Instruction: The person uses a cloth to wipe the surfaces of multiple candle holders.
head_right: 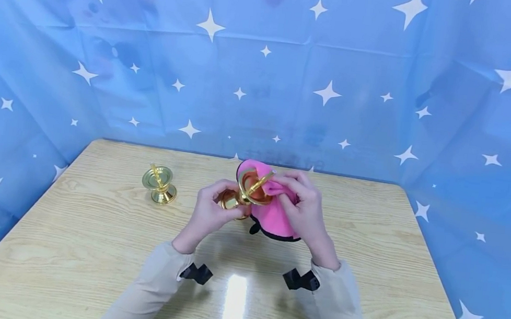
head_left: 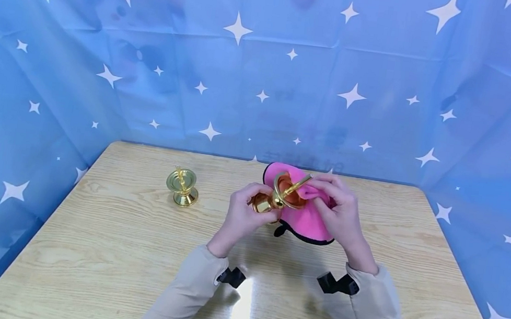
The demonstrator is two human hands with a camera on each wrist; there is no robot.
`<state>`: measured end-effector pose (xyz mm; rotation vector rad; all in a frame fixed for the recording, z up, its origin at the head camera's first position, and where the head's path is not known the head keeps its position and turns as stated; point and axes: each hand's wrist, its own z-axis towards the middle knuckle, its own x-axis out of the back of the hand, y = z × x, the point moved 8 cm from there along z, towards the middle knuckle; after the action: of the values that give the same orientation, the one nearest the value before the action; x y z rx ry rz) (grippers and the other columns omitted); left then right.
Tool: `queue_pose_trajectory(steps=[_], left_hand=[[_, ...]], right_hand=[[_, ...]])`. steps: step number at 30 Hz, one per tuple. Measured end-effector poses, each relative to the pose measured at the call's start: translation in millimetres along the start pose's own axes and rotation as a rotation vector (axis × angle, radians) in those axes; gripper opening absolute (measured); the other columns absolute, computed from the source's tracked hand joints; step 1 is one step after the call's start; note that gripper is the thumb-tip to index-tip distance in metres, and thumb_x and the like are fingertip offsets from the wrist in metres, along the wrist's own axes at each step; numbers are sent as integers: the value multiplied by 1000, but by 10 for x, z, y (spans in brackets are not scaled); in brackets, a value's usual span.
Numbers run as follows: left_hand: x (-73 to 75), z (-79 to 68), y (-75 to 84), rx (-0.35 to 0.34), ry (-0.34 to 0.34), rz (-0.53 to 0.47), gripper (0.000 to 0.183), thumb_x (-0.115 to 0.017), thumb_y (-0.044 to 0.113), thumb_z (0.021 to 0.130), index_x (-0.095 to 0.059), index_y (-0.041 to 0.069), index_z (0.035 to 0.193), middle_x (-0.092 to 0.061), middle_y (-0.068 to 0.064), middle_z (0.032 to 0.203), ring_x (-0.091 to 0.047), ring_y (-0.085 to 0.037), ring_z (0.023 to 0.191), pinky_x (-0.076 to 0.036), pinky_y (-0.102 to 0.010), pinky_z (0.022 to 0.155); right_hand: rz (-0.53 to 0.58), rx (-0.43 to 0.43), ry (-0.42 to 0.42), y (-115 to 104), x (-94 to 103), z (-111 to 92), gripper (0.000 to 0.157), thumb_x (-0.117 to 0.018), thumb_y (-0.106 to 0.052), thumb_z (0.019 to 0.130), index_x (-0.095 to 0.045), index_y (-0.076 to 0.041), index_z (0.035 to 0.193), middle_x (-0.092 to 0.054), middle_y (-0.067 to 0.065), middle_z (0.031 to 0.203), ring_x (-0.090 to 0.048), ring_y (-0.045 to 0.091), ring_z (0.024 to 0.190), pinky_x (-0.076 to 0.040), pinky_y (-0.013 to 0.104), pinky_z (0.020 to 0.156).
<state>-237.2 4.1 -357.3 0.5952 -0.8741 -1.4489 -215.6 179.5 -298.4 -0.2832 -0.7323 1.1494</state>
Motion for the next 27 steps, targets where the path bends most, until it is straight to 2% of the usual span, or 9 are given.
queue_pose_trajectory(steps=[5, 10, 16, 19, 21, 23, 27], left_hand=[[50, -8, 14, -74, 114, 148, 29, -77, -1, 62, -67, 2, 89, -67, -10, 87, -58, -22, 80, -50, -31, 69], [31, -12, 125, -202, 168, 342, 28, -77, 0, 61, -64, 1, 86, -65, -9, 85, -57, -24, 82, -49, -33, 72], [-50, -65, 308, -409, 217, 646, 26, -73, -1, 60, -61, 1, 83, -60, -10, 87, -55, -26, 88, -51, -31, 78], [-85, -93, 358, -484, 234, 739, 21, -70, -1, 63, -61, 0, 83, -60, -11, 88, -56, -26, 88, -50, -30, 80], [-82, -101, 368, -503, 240, 749, 20, -70, -1, 64, -62, 0, 83, -61, -12, 88, -57, -26, 88, -50, -30, 81], [-53, -98, 364, -488, 243, 723, 21, -71, -1, 64, -62, -1, 83, -61, -12, 89, -57, -26, 89, -51, -30, 81], [40, -73, 318, -406, 250, 569, 26, -73, -2, 61, -62, -1, 84, -60, -11, 89, -55, -26, 90, -50, -30, 81]], right_hand=[[-92, 4, -40, -114, -64, -73, 37, -59, 25, 69, -71, 2, 95, -62, 17, 96, -39, 5, 57, -31, 14, 46], [-174, -33, -44, -250, -110, -130, 37, -60, 20, 69, -71, 2, 99, -62, 15, 94, -42, 7, 58, -32, 15, 46], [-159, -132, 71, -349, -107, -148, 30, -65, 11, 72, -70, 4, 101, -64, 12, 84, -46, 8, 59, -34, 15, 45], [-173, -149, 125, -375, -110, -142, 28, -66, 10, 73, -70, 5, 100, -64, 13, 81, -46, 8, 58, -35, 15, 46], [-176, -140, 135, -397, -126, -144, 28, -65, 10, 73, -70, 5, 101, -64, 13, 82, -45, 7, 56, -35, 15, 45], [-180, -111, 126, -419, -149, -156, 31, -64, 11, 73, -70, 4, 103, -64, 14, 84, -42, 7, 53, -32, 15, 43], [-166, -32, 114, -447, -185, -197, 35, -60, 14, 72, -70, 3, 103, -62, 15, 90, -45, 10, 57, -32, 15, 44]])
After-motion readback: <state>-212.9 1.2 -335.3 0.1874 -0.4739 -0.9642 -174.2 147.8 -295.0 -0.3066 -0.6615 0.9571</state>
